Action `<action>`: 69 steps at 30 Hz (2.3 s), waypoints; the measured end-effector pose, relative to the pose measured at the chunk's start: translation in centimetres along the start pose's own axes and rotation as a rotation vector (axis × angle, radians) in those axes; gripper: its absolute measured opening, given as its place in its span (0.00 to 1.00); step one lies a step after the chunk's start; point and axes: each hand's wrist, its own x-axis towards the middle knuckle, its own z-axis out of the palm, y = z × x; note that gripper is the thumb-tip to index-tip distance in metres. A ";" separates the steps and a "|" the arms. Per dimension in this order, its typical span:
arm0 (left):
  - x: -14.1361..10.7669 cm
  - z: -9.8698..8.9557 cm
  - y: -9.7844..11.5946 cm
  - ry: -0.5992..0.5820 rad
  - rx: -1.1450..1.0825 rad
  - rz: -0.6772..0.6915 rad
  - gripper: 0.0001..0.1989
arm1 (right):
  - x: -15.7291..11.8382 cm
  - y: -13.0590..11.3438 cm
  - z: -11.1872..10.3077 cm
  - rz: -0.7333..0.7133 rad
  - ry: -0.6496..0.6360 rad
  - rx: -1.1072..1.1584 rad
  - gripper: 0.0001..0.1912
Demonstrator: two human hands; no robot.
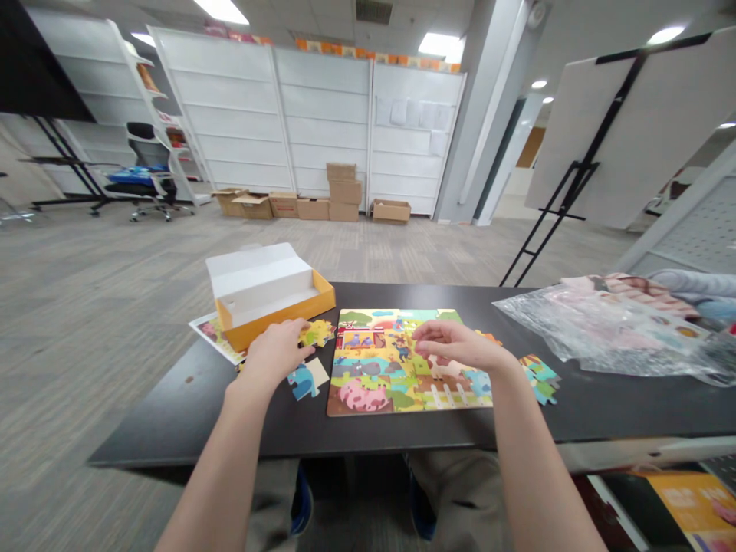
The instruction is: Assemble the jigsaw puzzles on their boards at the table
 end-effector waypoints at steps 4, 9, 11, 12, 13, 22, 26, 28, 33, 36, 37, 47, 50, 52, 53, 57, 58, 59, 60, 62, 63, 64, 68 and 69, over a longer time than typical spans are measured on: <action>0.1 -0.3 -0.3 0.064 -0.118 0.050 0.22 | 0.0 0.4 -0.2 0.029 0.017 -0.003 0.19; -0.6 -1.4 2.2 0.194 -0.489 0.357 0.23 | 0.5 -0.3 0.5 0.019 0.144 -0.013 0.16; -1.3 -1.8 4.5 0.154 -0.594 0.509 0.23 | 0.8 -1.1 1.1 -0.023 0.214 -0.025 0.16; -1.6 -1.9 5.8 0.130 -0.625 0.568 0.23 | 0.9 -1.5 1.4 -0.036 0.225 -0.032 0.17; -1.9 -1.9 7.0 0.105 -0.639 0.626 0.24 | 1.0 -1.8 1.7 -0.039 0.219 -0.038 0.19; -2.4 -0.1 13.0 -0.057 -0.701 0.814 0.33 | -0.2 -0.1 -0.4 -0.013 -0.015 -0.023 0.23; -2.0 0.1 12.9 -0.084 -0.661 0.763 0.26 | -1.2 0.1 -1.4 0.006 -0.047 -0.036 0.22; -1.9 0.2 12.6 -0.124 -0.610 0.723 0.19 | -1.5 0.2 -1.5 0.064 -0.074 -0.019 0.22; -2.2 0.4 12.1 -0.253 -0.526 0.644 0.06 | -1.3 0.6 -1.1 0.197 -0.143 -0.043 0.24; -2.5 0.3 12.1 -0.290 -0.504 0.637 0.04 | -1.1 0.5 -0.9 0.239 -0.146 -0.094 0.23; -2.5 0.3 12.2 -0.314 -0.501 0.634 0.04 | -1.0 0.4 -0.8 0.251 -0.139 -0.105 0.23; -2.4 0.3 12.9 -0.410 -0.483 0.571 0.07 | -0.6 0.8 -0.7 0.326 -0.036 -0.370 0.15; -2.4 0.1 13.1 -0.408 -0.467 0.564 0.07 | -0.6 0.9 -0.6 0.356 -0.016 -0.409 0.15; -2.4 0.1 13.2 -0.398 -0.452 0.569 0.07 | -0.6 0.9 -0.5 0.370 -0.015 -0.407 0.16; -2.4 0.1 13.2 -0.391 -0.444 0.570 0.07 | -0.6 0.9 -0.5 0.378 -0.023 -0.400 0.16; -2.6 0.2 13.2 -0.369 -0.411 0.555 0.08 | -0.5 0.9 -0.2 0.460 -0.083 -0.373 0.16; -2.6 0.2 13.2 -0.368 -0.401 0.547 0.08 | -0.5 0.8 -0.2 0.478 -0.084 -0.383 0.15; -2.6 0.2 13.2 -0.368 -0.388 0.540 0.08 | -0.4 0.7 -0.1 0.489 -0.077 -0.403 0.14; -2.7 0.1 13.1 -0.369 -0.375 0.534 0.09 | -0.4 0.6 -0.1 0.493 -0.066 -0.426 0.14; -2.7 0.2 13.2 -0.367 -0.353 0.525 0.10 | -0.4 0.6 0.0 0.494 -0.043 -0.477 0.13; -2.8 0.3 13.2 -0.363 -0.344 0.524 0.10 | -0.4 0.6 0.0 0.494 -0.035 -0.495 0.13; -2.8 0.3 13.2 -0.352 -0.336 0.526 0.10 | -0.4 0.6 0.1 0.495 -0.029 -0.505 0.13; -3.0 0.8 13.8 -0.231 -0.284 0.538 0.14 | -0.3 0.9 0.2 0.506 -0.051 -0.460 0.13; -3.1 0.9 14.0 -0.200 -0.272 0.540 0.16 | -0.3 0.9 0.2 0.510 -0.061 -0.438 0.13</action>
